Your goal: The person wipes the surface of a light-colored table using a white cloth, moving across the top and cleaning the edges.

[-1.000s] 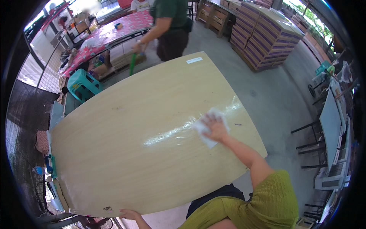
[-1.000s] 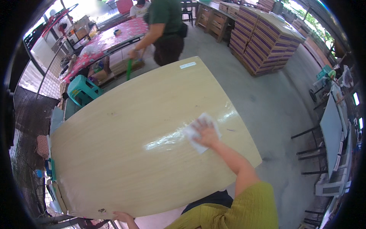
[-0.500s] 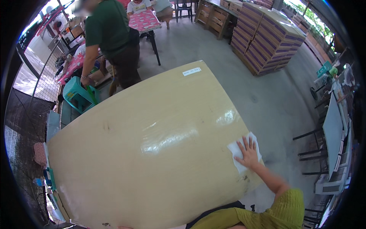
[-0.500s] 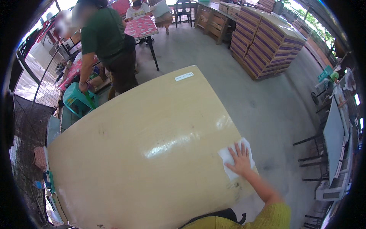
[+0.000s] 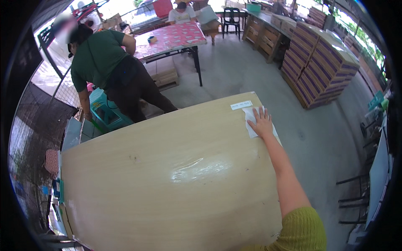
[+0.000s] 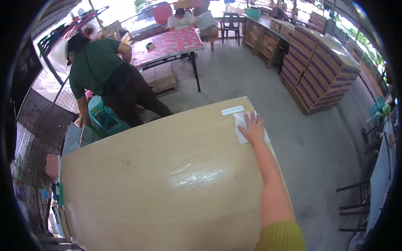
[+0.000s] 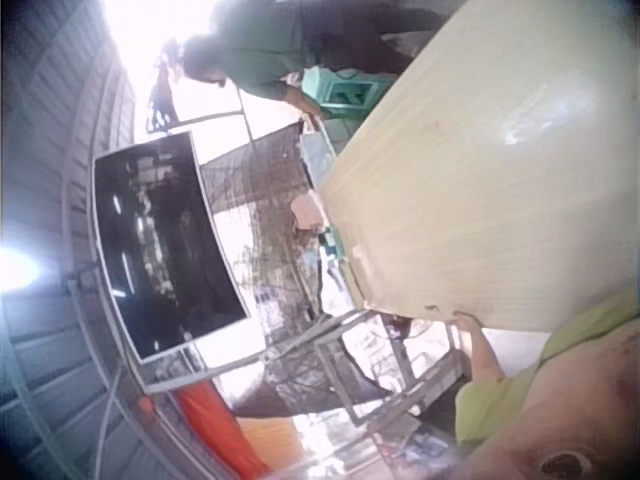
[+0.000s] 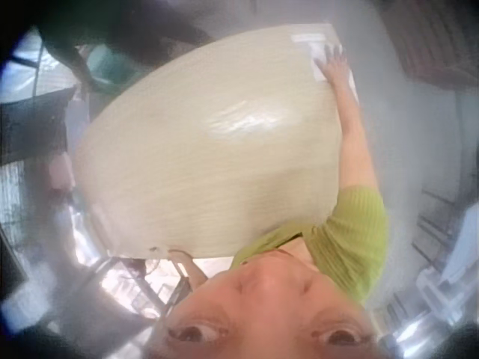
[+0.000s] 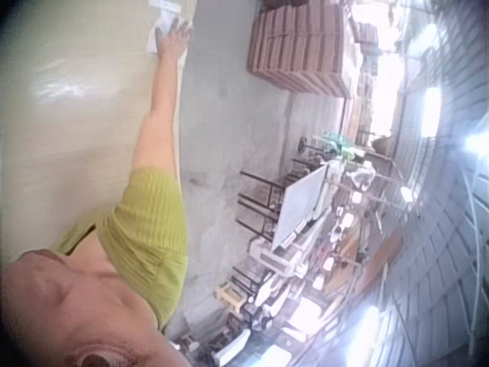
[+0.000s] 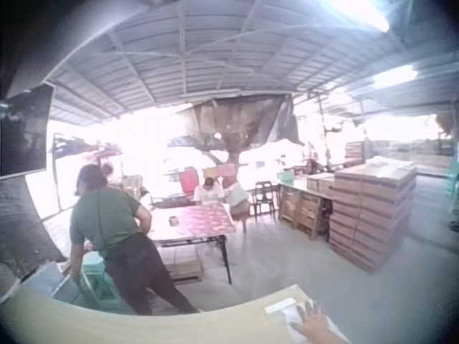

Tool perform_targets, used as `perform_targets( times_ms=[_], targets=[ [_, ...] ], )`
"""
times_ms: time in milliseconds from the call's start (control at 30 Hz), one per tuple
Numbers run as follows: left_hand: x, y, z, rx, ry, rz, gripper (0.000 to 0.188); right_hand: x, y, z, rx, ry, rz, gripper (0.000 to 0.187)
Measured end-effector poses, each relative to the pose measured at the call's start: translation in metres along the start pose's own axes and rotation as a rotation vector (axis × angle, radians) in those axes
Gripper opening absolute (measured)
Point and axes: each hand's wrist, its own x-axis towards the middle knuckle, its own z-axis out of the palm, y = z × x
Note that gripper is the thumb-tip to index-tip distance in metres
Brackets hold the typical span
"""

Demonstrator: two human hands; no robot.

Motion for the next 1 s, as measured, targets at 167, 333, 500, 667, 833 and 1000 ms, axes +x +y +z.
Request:
perform_targets(
  times_ms=[167, 333, 500, 667, 833, 1000],
  targets=[
    [0.010, -0.023, 0.014, -0.177, -0.035, -0.078, 0.063, -0.081, -0.037, -0.005, 0.032, -0.076, -0.132, 0.082],
    [0.022, -0.051, 0.044, -0.363, -0.019, -0.117, 0.068, -0.225, -0.107, -0.025, 0.062, -0.094, -0.302, 0.084],
    [0.039, -0.090, 0.062, -0.661, -0.210, -0.198, 0.084, -0.378, -0.191, -0.052, 0.142, -0.143, -0.508, 0.082],
    [0.028, -0.080, 0.031, -0.511, -0.170, -0.217, 0.088, -0.514, -0.232, -0.083, 0.212, -0.231, -0.632, 0.077],
    [0.023, -0.078, 0.006, -0.591, -0.302, -0.291, 0.087, -0.612, -0.217, -0.108, 0.228, -0.314, -0.678, 0.075],
    [0.024, -0.094, 0.017, -0.728, -0.282, -0.217, 0.084, -0.658, -0.127, -0.126, 0.136, -0.274, -0.500, 0.075]
  ],
)
